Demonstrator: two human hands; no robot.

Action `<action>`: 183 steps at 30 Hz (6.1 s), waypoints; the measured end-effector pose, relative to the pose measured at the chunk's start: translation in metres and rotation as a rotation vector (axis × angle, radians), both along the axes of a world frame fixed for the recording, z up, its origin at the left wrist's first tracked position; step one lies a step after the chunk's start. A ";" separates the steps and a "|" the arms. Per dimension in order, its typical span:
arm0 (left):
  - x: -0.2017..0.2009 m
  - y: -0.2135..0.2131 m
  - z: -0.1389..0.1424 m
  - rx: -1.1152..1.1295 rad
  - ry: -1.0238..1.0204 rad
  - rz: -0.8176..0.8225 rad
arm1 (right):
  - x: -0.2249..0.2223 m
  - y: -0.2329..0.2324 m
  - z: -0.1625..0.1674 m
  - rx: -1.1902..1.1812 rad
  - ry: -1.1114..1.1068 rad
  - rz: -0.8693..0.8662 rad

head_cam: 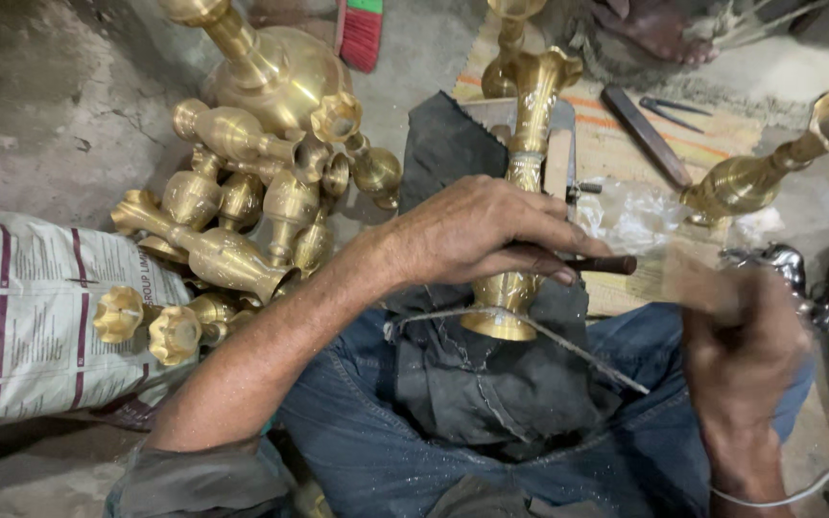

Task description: The person sits cross-legged on the floor holding an engraved brass vase against a padded cloth on their lap. They hold a steel punch against the vase surface and repeatedly strike it with a wooden mallet, repositioning the punch and rotating the vase to work different areas of the decoration.

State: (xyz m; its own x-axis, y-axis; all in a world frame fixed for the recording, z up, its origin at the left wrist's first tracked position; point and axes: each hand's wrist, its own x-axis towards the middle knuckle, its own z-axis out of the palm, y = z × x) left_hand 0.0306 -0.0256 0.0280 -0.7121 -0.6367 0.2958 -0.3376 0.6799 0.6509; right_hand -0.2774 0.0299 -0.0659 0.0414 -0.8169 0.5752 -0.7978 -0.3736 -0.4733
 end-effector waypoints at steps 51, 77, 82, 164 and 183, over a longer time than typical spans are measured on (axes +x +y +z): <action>-0.053 0.091 -0.037 -0.130 0.415 0.861 | 0.018 -0.071 0.054 0.248 0.486 0.324; -0.054 0.088 -0.035 -0.055 0.391 0.882 | 0.019 -0.059 0.146 0.020 0.684 0.311; -0.056 0.089 -0.035 -0.067 0.414 0.900 | 0.020 -0.061 0.146 0.262 0.754 0.265; -0.039 0.089 -0.042 -0.073 0.365 0.801 | 0.031 -0.060 0.136 0.112 0.729 0.290; -0.038 0.089 -0.040 0.035 0.362 0.819 | 0.027 -0.065 0.121 0.209 0.500 0.313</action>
State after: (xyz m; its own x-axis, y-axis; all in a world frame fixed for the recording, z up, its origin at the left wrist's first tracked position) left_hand -0.0071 0.0633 -0.0121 0.1031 -0.9172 0.3848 -0.4783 0.2935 0.8277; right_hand -0.2507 -0.0349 0.0552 0.5199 -0.8155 0.2542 -0.8091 -0.5656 -0.1594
